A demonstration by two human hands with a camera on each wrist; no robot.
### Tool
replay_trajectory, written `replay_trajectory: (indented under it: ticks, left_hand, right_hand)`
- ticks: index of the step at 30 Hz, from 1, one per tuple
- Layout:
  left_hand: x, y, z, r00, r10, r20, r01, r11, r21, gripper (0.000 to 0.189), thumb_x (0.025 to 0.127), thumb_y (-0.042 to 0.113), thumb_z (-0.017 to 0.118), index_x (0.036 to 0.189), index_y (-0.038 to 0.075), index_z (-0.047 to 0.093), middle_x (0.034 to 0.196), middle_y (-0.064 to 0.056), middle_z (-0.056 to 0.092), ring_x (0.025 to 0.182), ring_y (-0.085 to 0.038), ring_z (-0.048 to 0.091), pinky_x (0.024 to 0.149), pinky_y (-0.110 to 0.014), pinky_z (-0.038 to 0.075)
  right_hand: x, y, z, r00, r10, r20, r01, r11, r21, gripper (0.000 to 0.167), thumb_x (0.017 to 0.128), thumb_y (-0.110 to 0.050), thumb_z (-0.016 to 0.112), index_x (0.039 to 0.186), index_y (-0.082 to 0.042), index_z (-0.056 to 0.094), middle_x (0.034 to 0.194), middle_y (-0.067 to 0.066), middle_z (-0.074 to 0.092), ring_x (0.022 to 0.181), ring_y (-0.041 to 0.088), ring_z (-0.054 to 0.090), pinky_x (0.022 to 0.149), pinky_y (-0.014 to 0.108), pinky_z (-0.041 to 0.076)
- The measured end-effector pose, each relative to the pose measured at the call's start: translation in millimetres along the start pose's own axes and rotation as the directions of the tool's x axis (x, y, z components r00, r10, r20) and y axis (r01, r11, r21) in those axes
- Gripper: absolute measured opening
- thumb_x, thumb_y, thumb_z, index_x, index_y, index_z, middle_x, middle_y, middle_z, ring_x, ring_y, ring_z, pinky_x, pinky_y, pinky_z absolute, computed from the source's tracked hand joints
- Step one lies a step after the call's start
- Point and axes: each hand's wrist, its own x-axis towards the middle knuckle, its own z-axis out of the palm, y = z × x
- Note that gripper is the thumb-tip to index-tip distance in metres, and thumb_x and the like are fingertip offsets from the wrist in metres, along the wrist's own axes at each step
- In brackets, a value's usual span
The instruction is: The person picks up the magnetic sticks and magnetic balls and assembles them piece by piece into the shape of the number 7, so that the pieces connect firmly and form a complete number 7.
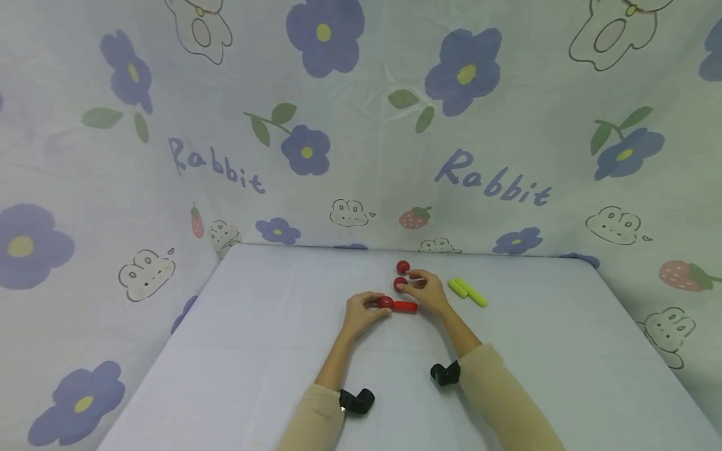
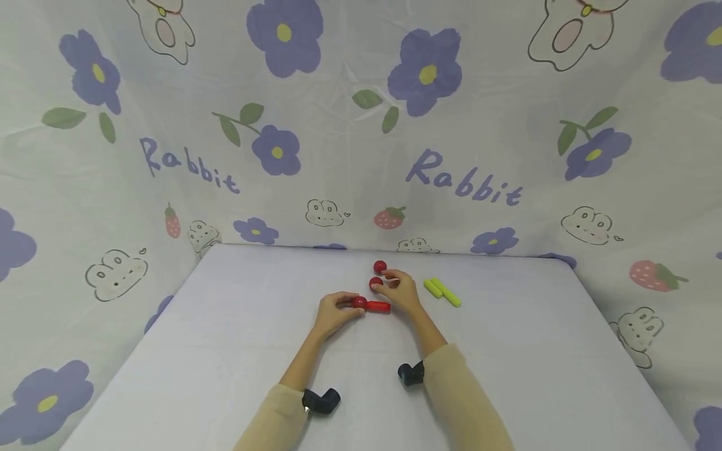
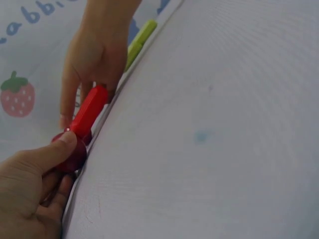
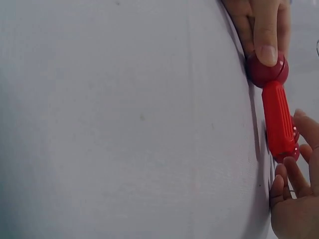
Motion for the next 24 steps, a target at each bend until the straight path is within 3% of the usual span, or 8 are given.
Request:
replay_trajectory:
  ticks: [5,12,19,24]
  left_hand:
    - [-0.3,-2.0,0.6,1.000,-0.006,0.002,0.006,1.000,0.001,0.037,0.072,0.011,0.081,0.105,-0.003,0.068,0.100,-0.016,0.070,0.089,-0.027,0.068,0.083,-0.034,0.054]
    - [-1.5,-1.8,-0.6,1.000,-0.012,0.000,0.012,1.000,-0.008,0.037,0.073,0.011,0.080,0.105,-0.003,0.068,0.102,-0.017,0.069,0.090,-0.027,0.068,0.084,-0.035,0.054]
    - [-1.8,-3.0,-1.3,0.999,0.043,-0.018,-0.044,0.997,-0.065,0.037,0.073,0.005,0.079,0.104,-0.011,0.065,0.101,-0.026,0.067,0.089,-0.037,0.067,0.083,-0.048,0.052]
    - [0.2,-3.2,0.5,1.000,0.022,0.000,-0.022,0.999,-0.028,0.037,0.073,0.007,0.080,0.104,-0.008,0.067,0.100,-0.020,0.069,0.088,-0.031,0.068,0.082,-0.038,0.054]
  right_hand:
    - [3.9,1.7,0.6,1.000,0.013,0.025,-0.013,1.000,-0.002,0.050,0.079,-0.027,0.077,0.121,-0.004,0.060,0.120,0.012,0.061,0.103,0.027,0.057,0.088,0.040,0.049]
    - [10.5,1.0,2.4,0.994,-0.063,0.086,0.066,0.997,-0.040,0.049,0.079,-0.023,0.076,0.121,-0.002,0.061,0.120,0.015,0.061,0.105,0.030,0.057,0.091,0.043,0.049]
    - [14.7,-0.7,3.4,0.986,-0.107,0.130,0.113,0.993,-0.035,0.046,0.080,-0.018,0.074,0.120,0.001,0.061,0.114,0.017,0.063,0.101,0.030,0.059,0.089,0.043,0.049]
    - [12.0,1.7,-0.7,0.988,-0.091,0.124,0.096,0.995,-0.038,0.046,0.080,-0.017,0.075,0.120,0.000,0.061,0.117,0.016,0.062,0.104,0.029,0.059,0.092,0.043,0.048]
